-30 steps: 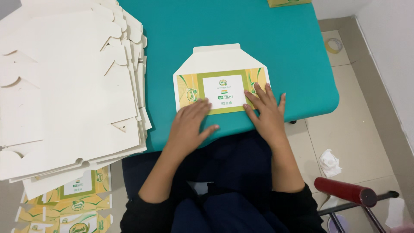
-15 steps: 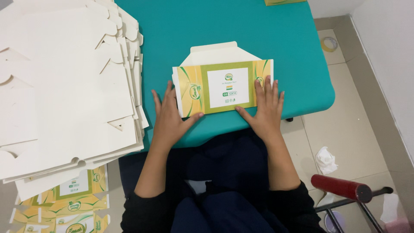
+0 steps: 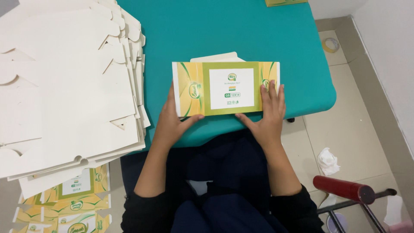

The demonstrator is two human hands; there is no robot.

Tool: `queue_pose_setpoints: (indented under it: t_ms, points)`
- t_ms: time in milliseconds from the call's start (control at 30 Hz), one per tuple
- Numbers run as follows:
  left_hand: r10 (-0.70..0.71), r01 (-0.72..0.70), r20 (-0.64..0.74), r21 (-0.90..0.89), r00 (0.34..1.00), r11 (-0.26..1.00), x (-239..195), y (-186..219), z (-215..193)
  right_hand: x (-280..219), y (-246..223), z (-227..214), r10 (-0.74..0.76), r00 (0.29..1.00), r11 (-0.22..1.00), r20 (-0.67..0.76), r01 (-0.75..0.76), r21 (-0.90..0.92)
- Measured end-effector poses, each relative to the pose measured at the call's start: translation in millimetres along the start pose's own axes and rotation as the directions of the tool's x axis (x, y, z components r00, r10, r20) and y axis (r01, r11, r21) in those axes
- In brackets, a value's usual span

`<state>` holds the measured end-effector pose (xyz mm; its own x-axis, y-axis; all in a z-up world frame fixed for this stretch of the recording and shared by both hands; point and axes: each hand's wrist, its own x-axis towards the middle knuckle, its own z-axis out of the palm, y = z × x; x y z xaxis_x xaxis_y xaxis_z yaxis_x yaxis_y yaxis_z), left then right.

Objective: The person assembles flat cardboard pieces into small rectangular boxes by folding along pre-cut lines and tucking flaps into slots. They repeat this process for multiple boxes, placing the finished ones on the table.

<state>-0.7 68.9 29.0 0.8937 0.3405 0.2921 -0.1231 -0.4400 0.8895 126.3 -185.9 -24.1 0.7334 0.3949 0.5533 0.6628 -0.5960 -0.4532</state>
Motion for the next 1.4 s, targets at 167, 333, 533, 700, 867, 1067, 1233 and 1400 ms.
queue_pose_setpoints:
  t_ms: [167, 333, 533, 700, 867, 1067, 1233, 1400]
  points:
    - [-0.164, 0.129, -0.114, -0.265, 0.98, 0.956, 1, -27, 8, 1, -24, 7, -0.209, 0.969, 0.964, -0.13, 0.182, -0.195]
    - [-0.138, 0.125, -0.083, -0.143, 0.987, 0.982, 1, -22, 6, -2, -54, 30, -0.326, 0.944, 0.944, 0.044, 0.323, 0.063]
    - [0.034, -0.012, -0.196, 0.112, 0.98, 0.994, 0, -35, 9, -7, -54, 44, -0.183, 0.942, 0.967, 0.279, 0.224, -0.119]
    - [0.452, -0.409, 0.106, 0.641, 0.885, 0.65, -7, -57, 35, 7, -69, 36, -0.113, 0.929, 0.967, 0.351, 0.184, -0.176]
    - [0.398, -0.377, 0.133, 0.674, 0.908, 0.635, -1, -58, 35, 14, -54, 50, -0.335, 0.923, 0.927, 0.191, 0.359, -0.108]
    - [0.371, -0.382, 0.16, 0.638, 0.915, 0.669, 0, -48, 26, 18, -32, 36, -0.172, 0.984, 0.976, 0.039, 0.176, -0.13]
    - [0.375, -0.38, 0.144, 0.615, 0.916, 0.691, 2, -49, 29, 17, -56, 48, -0.174, 0.985, 0.956, 0.011, 0.172, -0.238]
    - [0.395, -0.386, 0.134, 0.628, 0.909, 0.676, 1, -55, 32, 13, -80, 63, -0.311, 0.947, 0.95, 0.082, 0.313, -0.011]
